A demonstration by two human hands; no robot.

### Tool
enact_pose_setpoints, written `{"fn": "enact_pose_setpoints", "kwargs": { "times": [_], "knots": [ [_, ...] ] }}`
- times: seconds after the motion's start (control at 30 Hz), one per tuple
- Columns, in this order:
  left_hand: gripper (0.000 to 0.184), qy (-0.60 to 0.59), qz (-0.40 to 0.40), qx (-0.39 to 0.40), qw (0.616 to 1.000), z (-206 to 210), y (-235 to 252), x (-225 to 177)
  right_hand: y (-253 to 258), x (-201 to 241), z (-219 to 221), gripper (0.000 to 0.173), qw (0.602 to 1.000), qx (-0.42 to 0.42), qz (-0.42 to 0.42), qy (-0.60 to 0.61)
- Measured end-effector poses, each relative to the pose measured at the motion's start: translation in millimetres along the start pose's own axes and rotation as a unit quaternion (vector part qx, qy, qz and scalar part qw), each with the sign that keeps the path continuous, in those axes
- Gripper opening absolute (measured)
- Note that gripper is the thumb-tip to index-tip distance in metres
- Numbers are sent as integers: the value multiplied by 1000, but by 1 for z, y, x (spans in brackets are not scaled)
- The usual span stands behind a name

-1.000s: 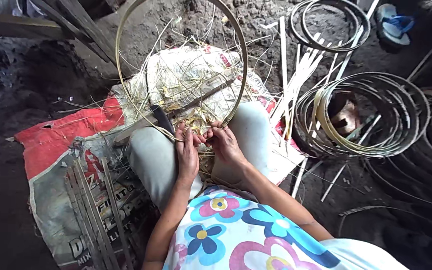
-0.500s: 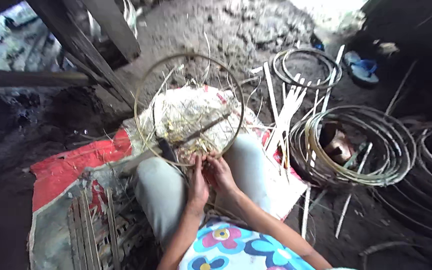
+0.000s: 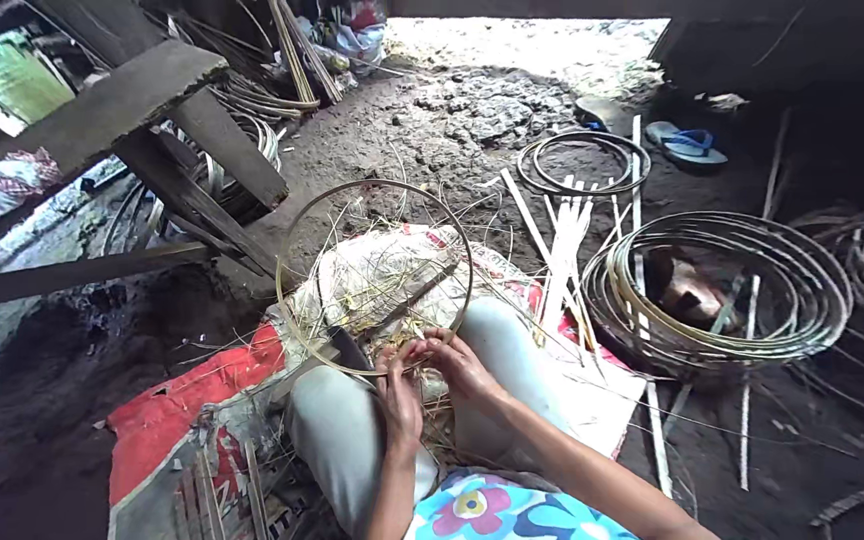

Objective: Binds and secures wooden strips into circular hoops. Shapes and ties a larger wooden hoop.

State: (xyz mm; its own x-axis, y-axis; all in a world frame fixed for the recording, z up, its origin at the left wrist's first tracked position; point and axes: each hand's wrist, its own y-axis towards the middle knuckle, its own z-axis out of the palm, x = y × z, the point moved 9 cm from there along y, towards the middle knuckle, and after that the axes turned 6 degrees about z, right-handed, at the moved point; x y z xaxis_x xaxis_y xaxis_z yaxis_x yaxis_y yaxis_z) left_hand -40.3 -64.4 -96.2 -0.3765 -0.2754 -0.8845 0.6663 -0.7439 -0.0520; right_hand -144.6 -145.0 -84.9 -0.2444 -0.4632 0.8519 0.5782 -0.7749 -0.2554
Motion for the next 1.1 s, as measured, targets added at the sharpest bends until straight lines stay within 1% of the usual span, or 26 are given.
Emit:
{"fn": "enact_pose_setpoints", "kwargs": {
  "times": [0.07, 0.13, 0.2, 0.23, 0.27, 0.33, 0.43, 0.5, 0.57, 0.63, 0.67, 0.77, 0.8, 0.83, 0.93, 1.03, 1.1],
  "knots": [
    [43, 5, 28, 8, 1000, -17, 3, -30, 9, 43, -9, 41, 995, 22, -38, -95],
    [42, 48, 47, 20, 998, -39, 12, -67, 16, 98, -13, 44, 972, 51, -69, -221],
    [39, 86, 51, 45, 994, -52, 23, -105, 18, 144, -5, 40, 940, 89, -58, -325],
    [38, 103, 55, 64, 991, -54, 29, -125, 17, 160, 2, 39, 924, 116, -44, -362],
    [37, 127, 63, 77, 987, -58, 35, -145, 16, 173, 9, 40, 913, 136, -33, -384],
    [42, 189, 80, 72, 976, -72, 45, -180, 15, 192, 16, 41, 906, 147, -26, -396],
    [44, 257, 94, 39, 961, -74, 54, -213, 19, 205, 12, 34, 919, 148, -32, -365],
    [39, 231, 115, -2, 966, -69, 52, -221, 18, 198, 8, 29, 933, 132, -33, -333],
    [32, 175, 122, -50, 976, -65, 48, -213, 16, 181, 5, 25, 952, 110, -27, -286],
    [26, 121, 111, -70, 984, -53, 39, -186, 15, 161, 3, 24, 972, 74, -26, -223],
    [24, 89, 95, -59, 990, -41, 32, -167, 15, 150, 2, 22, 982, 54, -24, -180],
    [25, 20, 51, 23, 998, 3, 14, -105, 16, 118, 3, 20, 998, -15, -9, -63],
    [28, 7, 44, 34, 998, 15, 9, -90, 16, 109, 3, 20, 999, -34, -8, -35],
    [26, -8, 41, 35, 999, 23, 6, -78, 16, 99, 4, 20, 999, -47, -9, -11],
    [18, -56, 22, 1, 998, 22, 3, -55, 9, 65, 10, 20, 998, -53, -9, 28],
    [20, -101, -1, -23, 995, 11, 0, -39, -3, 39, 15, 13, 998, -34, 4, 57],
    [21, -113, -3, -15, 994, 12, -2, -34, -7, 27, 17, 13, 996, -30, 18, 83]
  ]
}}
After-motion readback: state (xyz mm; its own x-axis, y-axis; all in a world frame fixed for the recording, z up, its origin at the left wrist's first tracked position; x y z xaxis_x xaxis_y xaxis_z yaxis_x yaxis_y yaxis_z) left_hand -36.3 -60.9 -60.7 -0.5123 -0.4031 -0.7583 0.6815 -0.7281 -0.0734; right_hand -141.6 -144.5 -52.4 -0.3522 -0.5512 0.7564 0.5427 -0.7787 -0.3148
